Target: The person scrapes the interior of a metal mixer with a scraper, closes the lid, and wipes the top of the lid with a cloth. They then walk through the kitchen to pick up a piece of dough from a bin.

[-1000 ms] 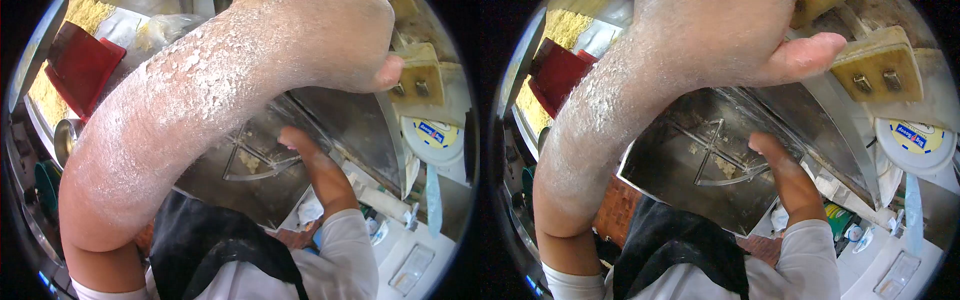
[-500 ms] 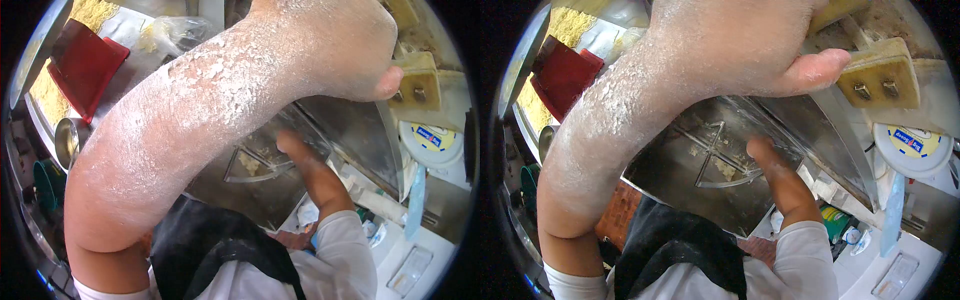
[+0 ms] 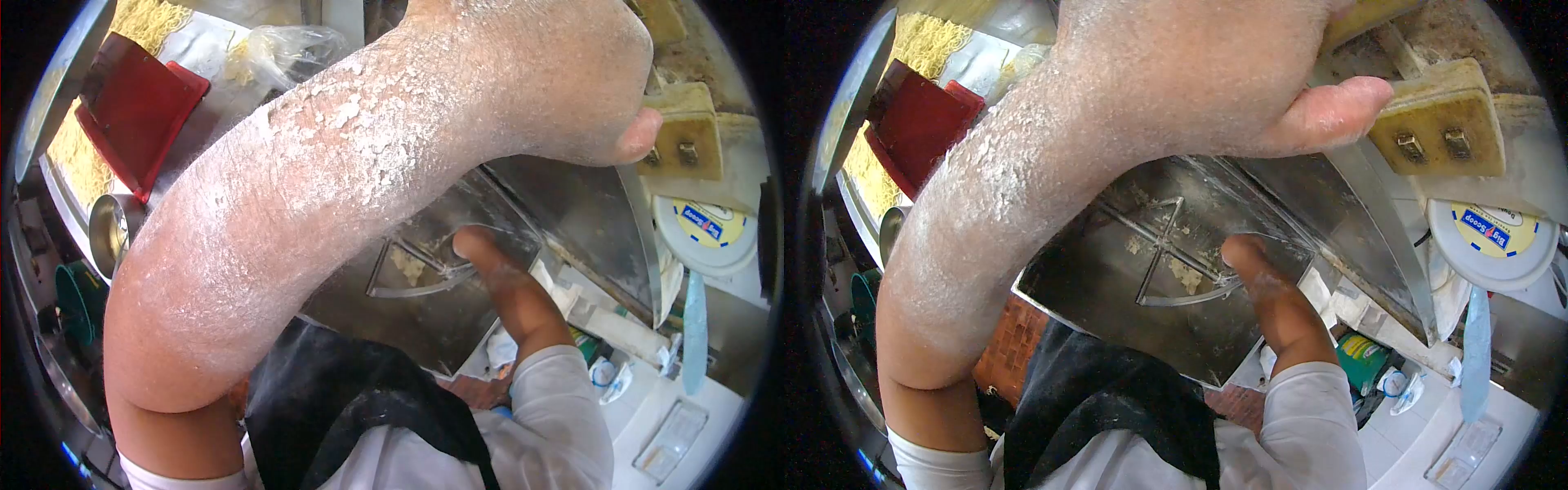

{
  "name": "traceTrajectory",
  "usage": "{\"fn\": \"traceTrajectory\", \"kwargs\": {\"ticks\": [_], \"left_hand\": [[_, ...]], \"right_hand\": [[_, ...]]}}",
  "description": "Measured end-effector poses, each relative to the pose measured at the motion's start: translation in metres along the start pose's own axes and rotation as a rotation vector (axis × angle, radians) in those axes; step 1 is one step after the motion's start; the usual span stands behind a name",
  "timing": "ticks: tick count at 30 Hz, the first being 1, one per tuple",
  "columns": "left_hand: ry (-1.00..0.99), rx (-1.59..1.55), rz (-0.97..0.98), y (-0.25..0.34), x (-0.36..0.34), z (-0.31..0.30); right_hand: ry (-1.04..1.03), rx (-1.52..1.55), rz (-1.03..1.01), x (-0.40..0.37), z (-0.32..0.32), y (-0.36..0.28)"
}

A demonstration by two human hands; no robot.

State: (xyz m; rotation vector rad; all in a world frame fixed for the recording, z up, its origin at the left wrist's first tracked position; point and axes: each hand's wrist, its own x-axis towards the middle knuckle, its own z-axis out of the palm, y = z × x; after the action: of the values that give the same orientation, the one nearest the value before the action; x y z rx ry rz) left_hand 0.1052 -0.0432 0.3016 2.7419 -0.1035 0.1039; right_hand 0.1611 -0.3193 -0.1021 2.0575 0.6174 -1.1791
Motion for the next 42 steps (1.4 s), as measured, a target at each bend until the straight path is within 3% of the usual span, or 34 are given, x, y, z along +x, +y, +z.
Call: {"fn": "traceTrajectory", "kwargs": {"ticks": [1,3,7,9,10,12,14,15,16,17,18,19,21,22,24,25,27,28,30,34,36,37,39,42], "left_hand": [[0.001,0.000,0.002,-0.005,-0.003,0.008],[0.426,0.017,0.300,-0.020,-0.017,0.027],[0.346,0.013,0.196,-0.015,-0.014,0.016],[0.078,-0.033,0.297,-0.021,-0.004,0.003],[0.081,-0.032,0.298,-0.022,-0.004,0.008],[0.379,0.000,0.237,-0.017,-0.012,0.026],[0.494,-0.065,0.279,-0.025,0.006,0.055],[0.610,-0.127,0.310,-0.027,0.010,0.056],[0.613,-0.128,0.303,-0.034,0.008,0.059],[0.646,-0.192,0.419,-0.040,0.000,0.056],[0.676,-0.257,0.542,-0.039,-0.007,0.047],[0.669,-0.264,0.546,-0.030,-0.004,0.038],[0.103,0.043,0.072,-0.003,0.007,0.011],[0.107,0.046,0.075,-0.008,0.008,0.024],[0.669,0.069,0.290,-0.026,0.007,0.055],[0.667,0.072,0.289,-0.034,0.004,0.058],[0.653,-0.165,0.530,-0.039,-0.009,0.047],[0.651,-0.166,0.531,-0.033,-0.008,0.049],[0.624,0.149,0.253,-0.017,-0.004,0.049],[0.618,0.005,0.316,-0.024,-0.017,0.040],[0.613,-0.119,0.523,-0.035,-0.011,0.040],[0.613,-0.119,0.524,-0.032,-0.009,0.045],[0.602,0.111,0.261,-0.017,-0.005,0.049],[0.721,-0.077,0.406,-0.024,0.005,0.052]], "right_hand": [[0.003,0.014,-0.004,-0.001,0.000,0.000],[0.005,0.029,-0.009,0.003,0.004,0.000],[0.032,-0.094,-0.030,0.005,0.010,-0.002],[0.050,-0.146,-0.035,-0.002,0.009,0.000],[0.086,-0.054,-0.061,-0.004,0.009,0.006],[0.123,0.036,-0.086,-0.021,-0.004,0.009],[-0.194,-0.003,-0.176,-0.048,-0.026,0.010],[-0.191,-0.009,-0.170,-0.047,-0.028,0.015],[-0.060,0.048,-0.120,-0.046,-0.026,0.021],[0.069,0.108,-0.073,-0.043,-0.021,0.026],[0.064,0.110,-0.075,-0.035,-0.017,0.031],[0.034,0.069,-0.125,-0.023,-0.012,0.038],[0.009,0.031,-0.166,-0.004,0.005,0.045],[0.107,-0.009,-0.158,0.004,0.015,0.045],[0.207,-0.047,-0.155,-0.009,0.009,0.033],[0.155,0.042,-0.040,-0.026,-0.002,0.019],[0.101,0.131,0.077,-0.034,-0.009,0.004],[0.042,0.068,0.071,-0.023,-0.004,0.001],[-0.014,0.008,0.068,-0.012,0.003,0.000],[0.022,0.032,0.052,-0.005,0.011,0.000],[0.003,0.003,0.049,-0.009,0.013,-0.003],[0.087,0.000,0.047,-0.013,0.015,-0.006],[0.170,-0.004,0.044,-0.026,0.006,-0.012],[0.237,-0.069,-0.054,-0.040,-0.004,-0.016]]}}
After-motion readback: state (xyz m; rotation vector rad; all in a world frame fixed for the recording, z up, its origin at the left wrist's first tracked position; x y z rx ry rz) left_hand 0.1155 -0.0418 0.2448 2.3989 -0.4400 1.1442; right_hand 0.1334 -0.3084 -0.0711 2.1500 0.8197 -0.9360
